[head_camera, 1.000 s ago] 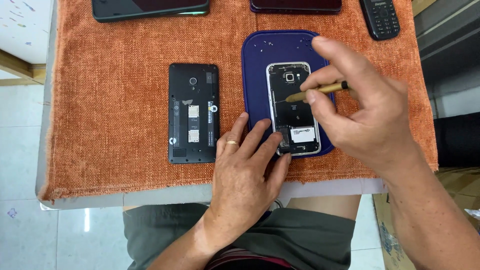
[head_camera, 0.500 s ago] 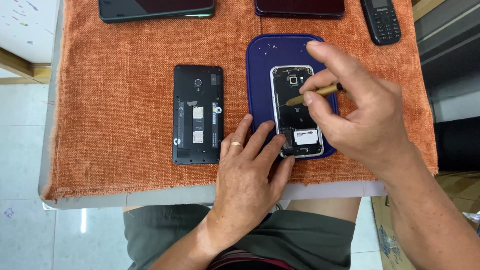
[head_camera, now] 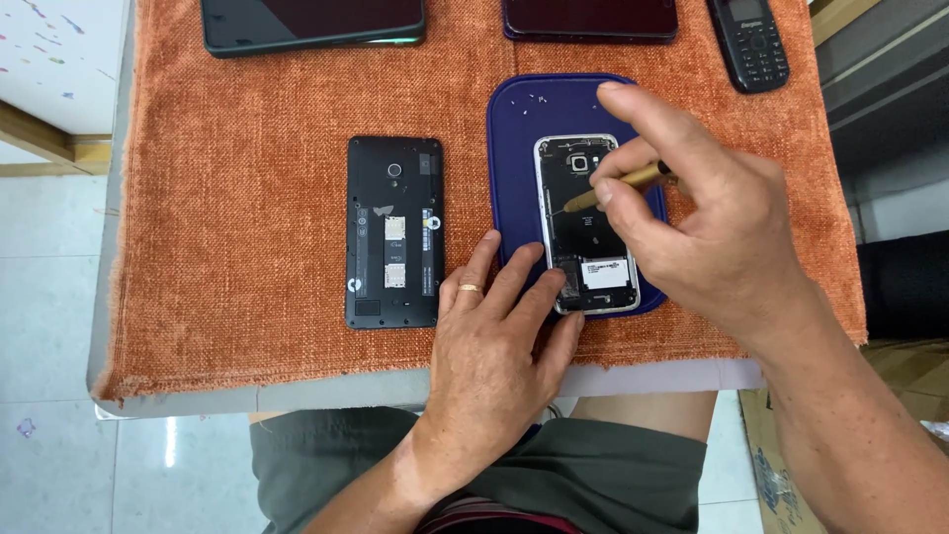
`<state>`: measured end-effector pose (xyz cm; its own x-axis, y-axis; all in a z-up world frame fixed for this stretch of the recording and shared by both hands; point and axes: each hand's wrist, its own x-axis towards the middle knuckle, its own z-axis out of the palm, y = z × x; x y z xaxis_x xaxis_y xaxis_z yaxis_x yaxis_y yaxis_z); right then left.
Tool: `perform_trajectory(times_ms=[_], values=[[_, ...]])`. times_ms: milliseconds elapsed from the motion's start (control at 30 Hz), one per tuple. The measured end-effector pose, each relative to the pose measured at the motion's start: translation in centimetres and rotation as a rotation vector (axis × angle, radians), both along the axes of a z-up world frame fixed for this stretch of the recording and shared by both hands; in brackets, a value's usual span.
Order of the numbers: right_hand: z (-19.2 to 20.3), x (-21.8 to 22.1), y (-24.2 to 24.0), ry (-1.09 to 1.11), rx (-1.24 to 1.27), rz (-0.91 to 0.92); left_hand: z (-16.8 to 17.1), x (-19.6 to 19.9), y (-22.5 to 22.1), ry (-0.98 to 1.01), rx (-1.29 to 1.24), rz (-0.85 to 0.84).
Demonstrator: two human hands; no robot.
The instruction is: Disassembling a mobile phone by removing internal screws using a precision screwdriver on a repair mat.
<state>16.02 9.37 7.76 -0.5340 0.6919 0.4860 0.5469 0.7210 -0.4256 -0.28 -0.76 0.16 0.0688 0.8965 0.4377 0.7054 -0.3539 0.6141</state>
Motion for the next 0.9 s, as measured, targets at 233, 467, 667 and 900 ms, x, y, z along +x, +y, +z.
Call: perform_trajectory(times_ms=[233, 467, 667, 900], values=[[-0.3, 0.1, 0.4, 0.002, -0.005, -0.022, 0.2, 0.0, 0.1, 0.013, 0.034, 0.011], [-0.3, 0.3, 0.7, -0.046, -0.001, 0.028, 0.2, 0.0, 0.2, 0.027, 0.04, 0.014], [1.4, -0.3, 1.2, -0.183, -0.041, 0.119, 0.2, 0.1, 0.2, 0.034, 0.049, 0.021], [0.9, -1.0, 2.7, -0.304, 0.256, 0.088, 0.5, 0.1, 0.1, 0.05, 0.048, 0.013]])
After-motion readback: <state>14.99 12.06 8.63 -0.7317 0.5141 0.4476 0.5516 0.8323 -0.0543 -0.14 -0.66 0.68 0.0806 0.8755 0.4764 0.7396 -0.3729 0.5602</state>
